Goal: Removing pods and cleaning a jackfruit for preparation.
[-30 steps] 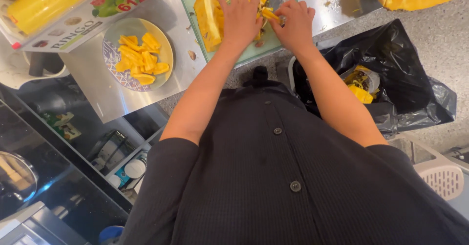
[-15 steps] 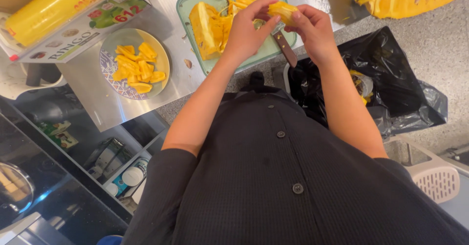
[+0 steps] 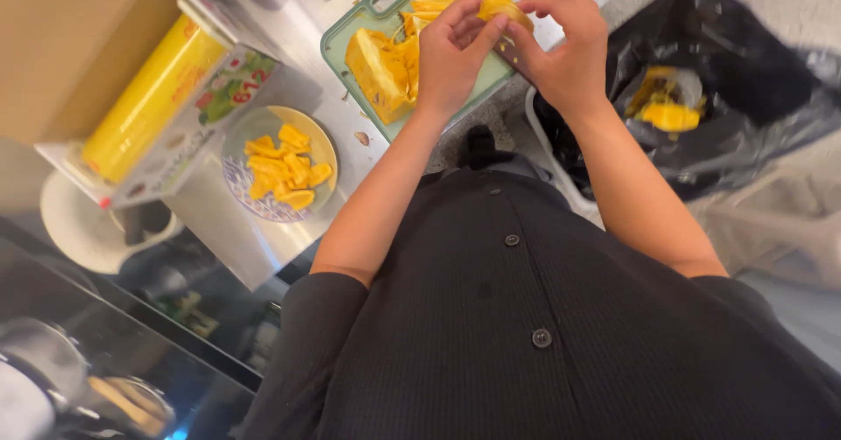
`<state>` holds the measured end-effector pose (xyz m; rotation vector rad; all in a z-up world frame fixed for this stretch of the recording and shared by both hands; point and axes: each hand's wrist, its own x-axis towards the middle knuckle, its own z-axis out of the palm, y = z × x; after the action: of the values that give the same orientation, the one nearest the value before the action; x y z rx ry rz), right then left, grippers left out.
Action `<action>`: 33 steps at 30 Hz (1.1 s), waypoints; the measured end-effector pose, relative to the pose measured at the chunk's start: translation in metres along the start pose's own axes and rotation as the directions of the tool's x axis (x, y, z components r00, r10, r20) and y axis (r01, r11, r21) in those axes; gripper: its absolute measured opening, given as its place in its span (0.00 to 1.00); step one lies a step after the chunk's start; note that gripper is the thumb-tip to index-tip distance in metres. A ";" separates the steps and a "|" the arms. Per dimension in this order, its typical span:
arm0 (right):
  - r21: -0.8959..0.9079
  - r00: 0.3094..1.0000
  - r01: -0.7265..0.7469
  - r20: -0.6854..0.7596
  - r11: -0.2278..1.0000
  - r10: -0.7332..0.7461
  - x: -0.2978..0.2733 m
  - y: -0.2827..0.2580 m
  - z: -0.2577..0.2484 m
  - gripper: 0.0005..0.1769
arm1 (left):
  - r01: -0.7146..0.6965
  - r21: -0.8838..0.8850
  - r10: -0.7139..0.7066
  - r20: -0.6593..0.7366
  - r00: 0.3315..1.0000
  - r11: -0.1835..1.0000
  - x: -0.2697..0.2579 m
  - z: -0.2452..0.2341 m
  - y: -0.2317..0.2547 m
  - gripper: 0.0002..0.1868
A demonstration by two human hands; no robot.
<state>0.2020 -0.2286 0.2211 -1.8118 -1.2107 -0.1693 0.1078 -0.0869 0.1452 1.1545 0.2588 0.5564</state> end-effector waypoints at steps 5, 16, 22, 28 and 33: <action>0.087 0.968 -0.243 -0.045 0.966 0.247 -0.037 -0.015 -0.004 0.10 | 0.100 -0.059 -0.088 0.176 0.980 0.993 -0.013 0.004 0.019 0.34; -0.049 0.864 -0.490 -0.159 0.870 0.477 -0.131 -0.047 -0.033 0.11 | -0.051 0.324 -0.089 0.401 0.912 0.945 -0.062 0.040 -0.010 0.45; 0.042 0.836 -0.539 -0.092 0.841 0.541 -0.157 -0.030 -0.063 0.10 | -0.358 0.552 0.038 0.506 0.862 0.753 -0.060 0.070 -0.013 0.42; 0.249 0.759 -0.635 0.022 0.731 0.651 -0.160 0.010 -0.121 0.10 | -0.437 0.635 0.053 0.530 0.846 0.637 -0.049 0.117 -0.050 0.41; 0.150 0.882 -0.469 0.030 0.870 0.470 -0.167 0.063 -0.186 0.07 | -0.416 0.656 0.024 0.518 0.855 0.630 -0.040 0.178 -0.064 0.40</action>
<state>0.2320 -0.4839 0.1959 -1.9077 -0.7203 0.1920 0.1757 -0.2683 0.1532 2.1379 -0.1113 0.3644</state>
